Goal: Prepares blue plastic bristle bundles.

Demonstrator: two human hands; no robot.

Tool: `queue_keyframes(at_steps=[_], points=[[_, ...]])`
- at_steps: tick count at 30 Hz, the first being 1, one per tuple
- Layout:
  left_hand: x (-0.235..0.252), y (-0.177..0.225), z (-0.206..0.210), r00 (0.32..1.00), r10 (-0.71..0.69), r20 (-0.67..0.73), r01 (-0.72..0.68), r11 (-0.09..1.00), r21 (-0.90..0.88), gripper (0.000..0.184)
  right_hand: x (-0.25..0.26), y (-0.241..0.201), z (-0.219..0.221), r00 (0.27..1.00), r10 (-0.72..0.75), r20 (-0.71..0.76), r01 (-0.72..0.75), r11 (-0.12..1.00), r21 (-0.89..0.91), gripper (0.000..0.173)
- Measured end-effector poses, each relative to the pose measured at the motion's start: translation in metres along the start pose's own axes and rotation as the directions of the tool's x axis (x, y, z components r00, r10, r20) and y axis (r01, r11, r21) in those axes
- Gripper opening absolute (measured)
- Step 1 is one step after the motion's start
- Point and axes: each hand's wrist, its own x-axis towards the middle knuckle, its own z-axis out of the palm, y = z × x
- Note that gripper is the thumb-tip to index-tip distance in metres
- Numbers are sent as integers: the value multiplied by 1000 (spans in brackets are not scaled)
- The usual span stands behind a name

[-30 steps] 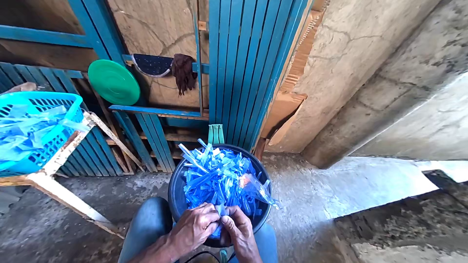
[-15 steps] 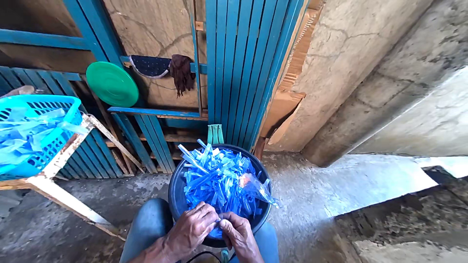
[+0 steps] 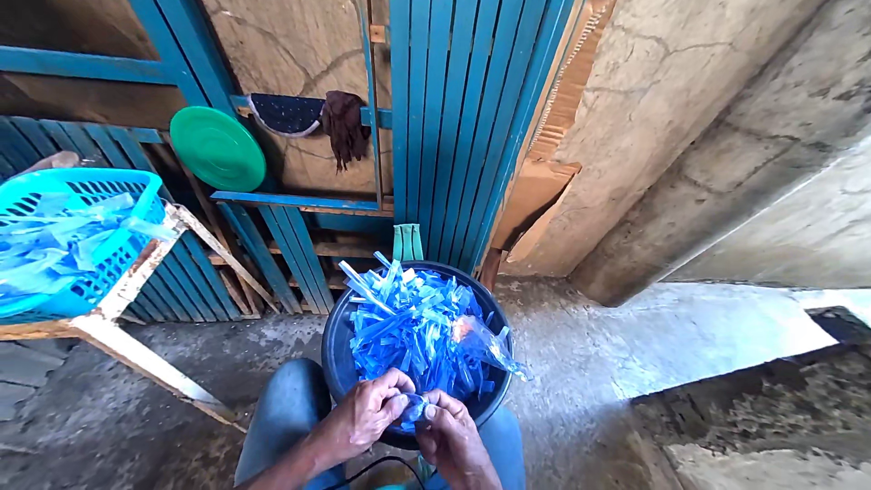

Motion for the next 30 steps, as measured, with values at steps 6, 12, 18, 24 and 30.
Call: queue_keyframes(at_steps=[6,12,18,24,30], points=[[3,-19,3,871,485,-83,-474,872,121,33,3,2,12,997,42,-64,-35,993,113,18],[9,-14,0,801,540,-258,-567,823,-41,17,7,13,14,996,-43,75,29,984,176,16],[9,-3,-5,818,423,-390,-541,795,-273,21,10,25,13,989,-114,94,91,973,212,11],[7,8,-20,820,420,-390,-546,779,-309,20,11,29,12,994,-90,63,79,985,155,14],[3,33,-88,745,517,-421,-458,856,239,20,4,16,22,971,0,-238,-83,937,-339,48]])
